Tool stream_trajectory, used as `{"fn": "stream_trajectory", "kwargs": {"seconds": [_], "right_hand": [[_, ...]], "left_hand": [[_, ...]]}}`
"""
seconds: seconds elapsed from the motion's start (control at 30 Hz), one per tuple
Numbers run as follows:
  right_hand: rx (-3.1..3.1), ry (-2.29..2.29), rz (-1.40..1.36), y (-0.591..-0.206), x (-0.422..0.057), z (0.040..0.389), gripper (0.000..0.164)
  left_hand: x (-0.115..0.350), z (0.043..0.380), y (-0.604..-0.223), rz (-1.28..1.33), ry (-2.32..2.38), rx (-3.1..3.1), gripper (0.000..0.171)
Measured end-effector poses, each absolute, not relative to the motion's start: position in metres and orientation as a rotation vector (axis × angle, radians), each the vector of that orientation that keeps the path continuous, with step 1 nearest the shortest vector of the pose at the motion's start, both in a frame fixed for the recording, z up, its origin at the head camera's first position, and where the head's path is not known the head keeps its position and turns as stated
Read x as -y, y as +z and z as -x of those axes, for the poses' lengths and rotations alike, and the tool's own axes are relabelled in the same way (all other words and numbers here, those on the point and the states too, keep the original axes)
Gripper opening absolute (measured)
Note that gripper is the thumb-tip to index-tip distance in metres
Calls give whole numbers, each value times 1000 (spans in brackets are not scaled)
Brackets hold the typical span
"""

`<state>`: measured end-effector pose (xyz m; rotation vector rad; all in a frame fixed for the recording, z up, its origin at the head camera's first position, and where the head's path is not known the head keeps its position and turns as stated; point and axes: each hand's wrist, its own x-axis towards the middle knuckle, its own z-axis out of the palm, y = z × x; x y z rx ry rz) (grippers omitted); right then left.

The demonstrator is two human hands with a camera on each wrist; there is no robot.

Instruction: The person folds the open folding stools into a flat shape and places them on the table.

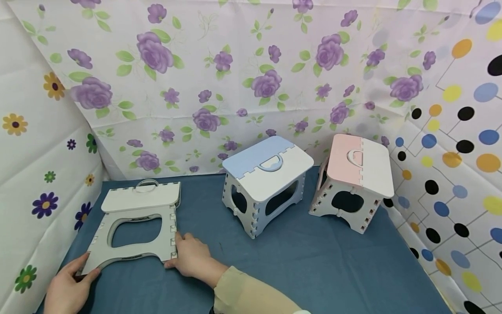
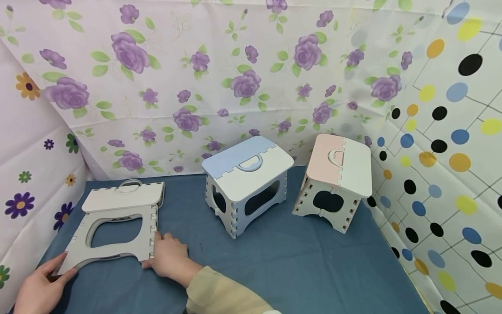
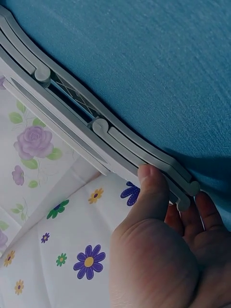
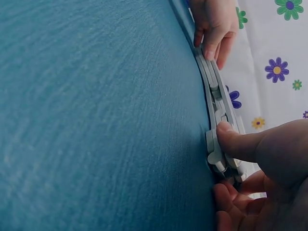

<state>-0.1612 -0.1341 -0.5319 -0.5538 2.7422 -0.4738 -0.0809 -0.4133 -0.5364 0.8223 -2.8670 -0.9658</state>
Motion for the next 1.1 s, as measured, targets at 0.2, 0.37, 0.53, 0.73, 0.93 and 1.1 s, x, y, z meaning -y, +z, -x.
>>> {"fn": "stream_trajectory", "kwargs": {"seconds": [0.2,0.37,0.53,0.73,0.93,1.1], "right_hand": [[-2713,-545,588,-532,126,161,87],[-2567,-755,669,-532,112,164,84],[-2349,-1011,715,-524,85,166,81],[-2125,-1169,798,-520,33,166,66],[-1938,-1291,888,-512,-25,173,55],[-1944,-1496,889,-496,-73,180,47]], "left_hand": [[413,81,-536,-839,-989,2837,64],[412,80,-535,-920,-1047,2798,65],[415,81,-536,-971,-1086,2750,66],[413,82,-532,-1005,-1104,2730,72],[397,84,-519,-1034,-1065,2604,67],[381,87,-503,-1034,-1083,2507,65]]}}
